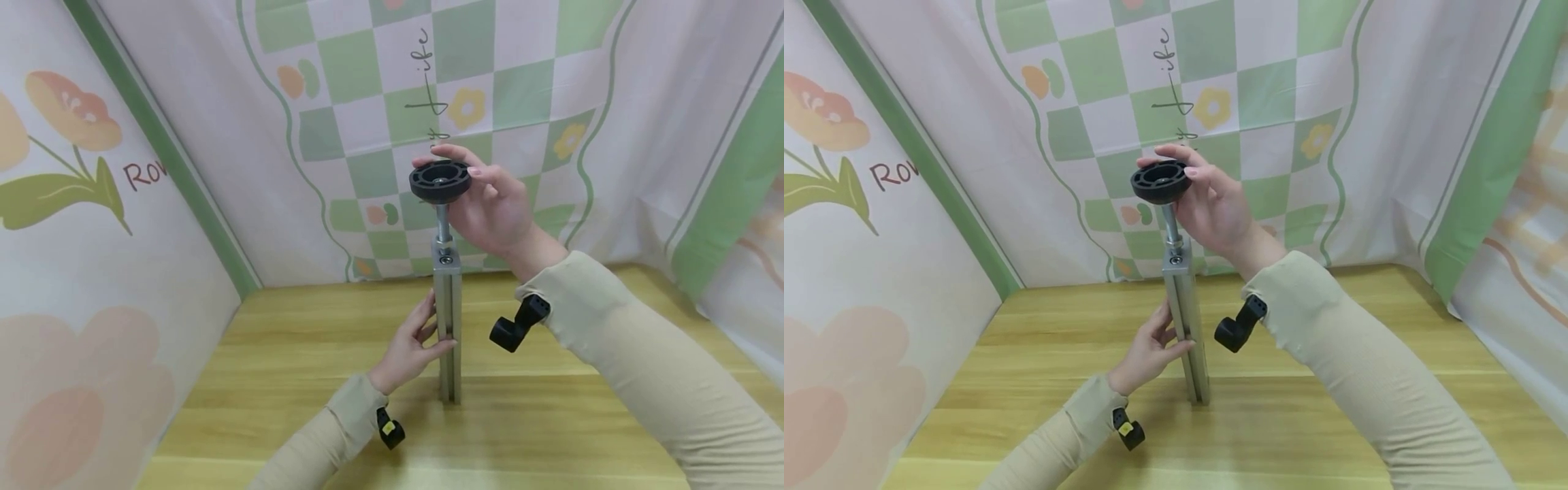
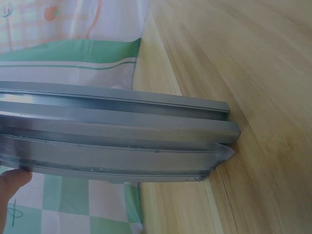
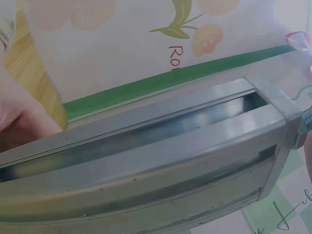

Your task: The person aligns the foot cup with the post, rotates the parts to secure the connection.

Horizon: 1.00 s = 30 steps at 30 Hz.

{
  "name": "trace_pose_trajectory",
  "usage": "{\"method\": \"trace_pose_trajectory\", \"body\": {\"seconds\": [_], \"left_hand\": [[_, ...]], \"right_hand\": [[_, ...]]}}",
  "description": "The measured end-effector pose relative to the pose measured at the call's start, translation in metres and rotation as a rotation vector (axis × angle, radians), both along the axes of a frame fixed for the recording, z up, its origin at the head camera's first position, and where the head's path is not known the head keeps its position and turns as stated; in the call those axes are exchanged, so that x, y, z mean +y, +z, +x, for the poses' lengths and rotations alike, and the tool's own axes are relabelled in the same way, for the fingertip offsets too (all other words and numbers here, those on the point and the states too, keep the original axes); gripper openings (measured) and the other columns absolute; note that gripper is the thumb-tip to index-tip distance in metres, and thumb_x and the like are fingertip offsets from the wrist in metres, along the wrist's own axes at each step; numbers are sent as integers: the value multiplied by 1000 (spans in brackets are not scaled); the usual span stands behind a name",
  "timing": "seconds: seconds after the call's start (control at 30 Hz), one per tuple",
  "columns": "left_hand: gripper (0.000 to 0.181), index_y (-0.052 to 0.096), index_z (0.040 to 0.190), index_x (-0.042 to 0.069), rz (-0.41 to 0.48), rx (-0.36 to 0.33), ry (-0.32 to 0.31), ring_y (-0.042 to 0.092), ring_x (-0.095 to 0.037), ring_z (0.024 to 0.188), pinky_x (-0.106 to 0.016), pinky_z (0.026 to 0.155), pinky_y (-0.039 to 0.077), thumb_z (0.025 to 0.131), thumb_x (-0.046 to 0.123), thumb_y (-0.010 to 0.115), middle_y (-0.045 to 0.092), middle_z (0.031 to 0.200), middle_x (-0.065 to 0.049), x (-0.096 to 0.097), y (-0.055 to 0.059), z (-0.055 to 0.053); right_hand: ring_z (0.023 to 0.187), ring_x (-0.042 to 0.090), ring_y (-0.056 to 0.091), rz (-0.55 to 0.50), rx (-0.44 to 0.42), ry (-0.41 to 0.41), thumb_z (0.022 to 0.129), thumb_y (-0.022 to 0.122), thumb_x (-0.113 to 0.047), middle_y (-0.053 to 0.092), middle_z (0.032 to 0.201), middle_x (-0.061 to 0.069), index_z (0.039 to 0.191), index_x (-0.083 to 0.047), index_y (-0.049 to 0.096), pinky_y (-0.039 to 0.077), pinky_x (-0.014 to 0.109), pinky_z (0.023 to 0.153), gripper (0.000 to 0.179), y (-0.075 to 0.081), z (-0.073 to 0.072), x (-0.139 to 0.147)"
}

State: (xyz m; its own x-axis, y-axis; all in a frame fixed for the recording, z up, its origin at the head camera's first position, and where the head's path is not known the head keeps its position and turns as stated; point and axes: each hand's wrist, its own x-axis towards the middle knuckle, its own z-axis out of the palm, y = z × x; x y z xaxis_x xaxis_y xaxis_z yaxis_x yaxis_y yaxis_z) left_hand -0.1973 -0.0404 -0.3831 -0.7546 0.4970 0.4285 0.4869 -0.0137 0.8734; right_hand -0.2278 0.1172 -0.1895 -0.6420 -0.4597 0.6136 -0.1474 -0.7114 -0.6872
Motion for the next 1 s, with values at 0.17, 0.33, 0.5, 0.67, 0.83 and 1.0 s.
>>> {"method": "trace_pose_trajectory", "body": {"seconds": [0.17,0.33,0.5,0.67,0.83,1.0], "left_hand": [[83,13,152,8,12,9,-2,30,-31,139,-42,110,35,86,-7,62,17,157,-11,1,-1,0],[82,13,151,6,23,18,-3,31,-34,138,-45,109,35,86,-7,62,17,157,-14,1,-1,0],[83,13,151,6,25,23,-5,31,-35,138,-46,109,36,86,-7,62,18,157,-15,1,-2,0],[83,13,151,5,22,28,2,31,-35,138,-44,109,36,86,-7,62,17,157,-15,0,-2,1],[82,13,151,6,24,24,-5,30,-34,138,-42,109,36,86,-7,62,14,158,-13,0,-2,0],[83,13,151,6,40,27,-9,31,-34,138,-43,109,36,86,-8,62,14,158,-13,0,-1,0]], "right_hand": [[113,24,49,6,46,-28,90,44,-12,55,121,10,117,-11,50,38,25,100,28,-3,0,2],[115,25,49,25,55,-122,89,39,-7,54,120,9,115,-11,45,41,24,100,27,-2,3,1],[115,26,49,23,62,-208,88,41,-3,54,119,11,112,-10,45,43,24,99,25,-2,5,1],[108,21,54,79,131,-348,86,45,-1,49,119,11,111,-13,45,44,24,98,28,0,10,-1],[103,18,57,144,184,-493,83,45,4,49,116,10,113,-15,43,49,22,91,36,2,15,-1],[96,15,58,239,165,-629,82,52,8,51,112,4,117,-14,41,51,18,84,43,7,21,-1]]}}
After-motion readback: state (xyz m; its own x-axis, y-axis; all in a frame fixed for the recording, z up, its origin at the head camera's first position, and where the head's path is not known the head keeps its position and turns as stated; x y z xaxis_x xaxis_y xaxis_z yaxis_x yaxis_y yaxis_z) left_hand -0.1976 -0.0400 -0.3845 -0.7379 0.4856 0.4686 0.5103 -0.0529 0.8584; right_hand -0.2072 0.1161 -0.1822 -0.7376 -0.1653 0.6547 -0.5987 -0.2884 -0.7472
